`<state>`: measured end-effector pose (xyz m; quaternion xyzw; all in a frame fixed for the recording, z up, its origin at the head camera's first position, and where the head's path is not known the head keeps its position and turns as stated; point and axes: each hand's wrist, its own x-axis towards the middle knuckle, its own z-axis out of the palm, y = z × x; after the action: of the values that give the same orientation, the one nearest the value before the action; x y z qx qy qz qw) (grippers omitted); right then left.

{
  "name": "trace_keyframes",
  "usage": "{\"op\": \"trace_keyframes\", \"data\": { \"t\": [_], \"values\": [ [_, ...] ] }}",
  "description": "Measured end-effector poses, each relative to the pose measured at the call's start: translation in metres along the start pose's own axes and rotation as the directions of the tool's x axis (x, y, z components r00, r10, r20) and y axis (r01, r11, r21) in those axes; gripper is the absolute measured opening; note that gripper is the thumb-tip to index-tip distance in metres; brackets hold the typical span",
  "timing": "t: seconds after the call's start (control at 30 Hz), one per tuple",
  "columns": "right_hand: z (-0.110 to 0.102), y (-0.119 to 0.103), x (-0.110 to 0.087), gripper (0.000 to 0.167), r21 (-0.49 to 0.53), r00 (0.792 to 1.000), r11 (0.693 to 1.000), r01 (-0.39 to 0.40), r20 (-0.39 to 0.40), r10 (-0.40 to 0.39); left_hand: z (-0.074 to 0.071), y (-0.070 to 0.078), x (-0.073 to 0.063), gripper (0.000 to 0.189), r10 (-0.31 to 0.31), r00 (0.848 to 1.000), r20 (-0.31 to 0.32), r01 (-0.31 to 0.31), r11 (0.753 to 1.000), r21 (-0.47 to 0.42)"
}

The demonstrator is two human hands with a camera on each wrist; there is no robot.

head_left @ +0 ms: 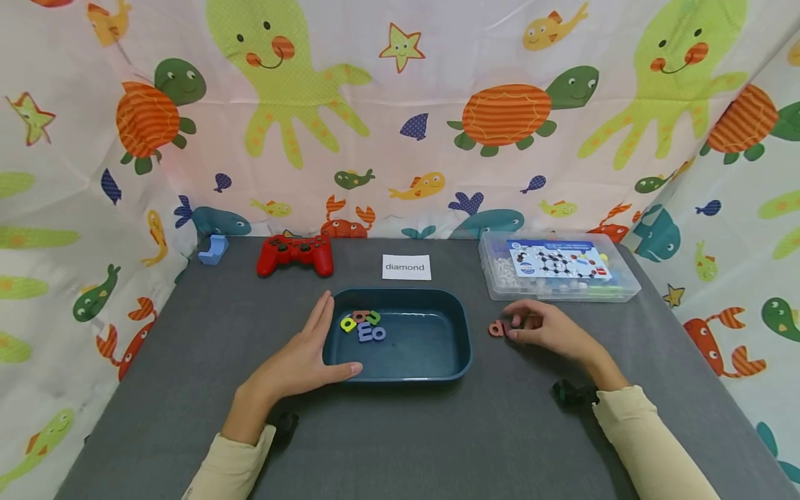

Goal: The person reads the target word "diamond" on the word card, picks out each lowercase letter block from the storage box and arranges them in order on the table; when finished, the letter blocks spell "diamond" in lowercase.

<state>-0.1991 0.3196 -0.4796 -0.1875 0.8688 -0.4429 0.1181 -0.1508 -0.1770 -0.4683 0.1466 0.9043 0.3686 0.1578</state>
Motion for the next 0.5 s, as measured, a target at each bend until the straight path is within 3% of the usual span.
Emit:
{"op": "trace_keyframes", "data": {
  "t": [0.2,0.37,0.5],
  "values": [
    [-0.017,-0.040,0.007,0.040,0.038,0.996,0.997,0.068,-0.063,-0.066,-0.001,0.000,-0.001,0.129,-0.002,1.000,0.000,0.002,1.000,-0.003],
    [-0.023,-0.092,0.027,0.039,0.001,0.979,0.984,0.179,-0.099,-0.178,-0.003,0.000,-0.002,0.129,-0.001,1.000,-0.005,0.001,1.000,-0.001],
    [-0.016,-0.125,0.048,0.040,0.014,0.957,0.960,0.278,-0.085,-0.276,0.000,0.000,-0.001,0.128,0.002,1.000,-0.005,-0.002,1.000,0.002]
  ]
}}
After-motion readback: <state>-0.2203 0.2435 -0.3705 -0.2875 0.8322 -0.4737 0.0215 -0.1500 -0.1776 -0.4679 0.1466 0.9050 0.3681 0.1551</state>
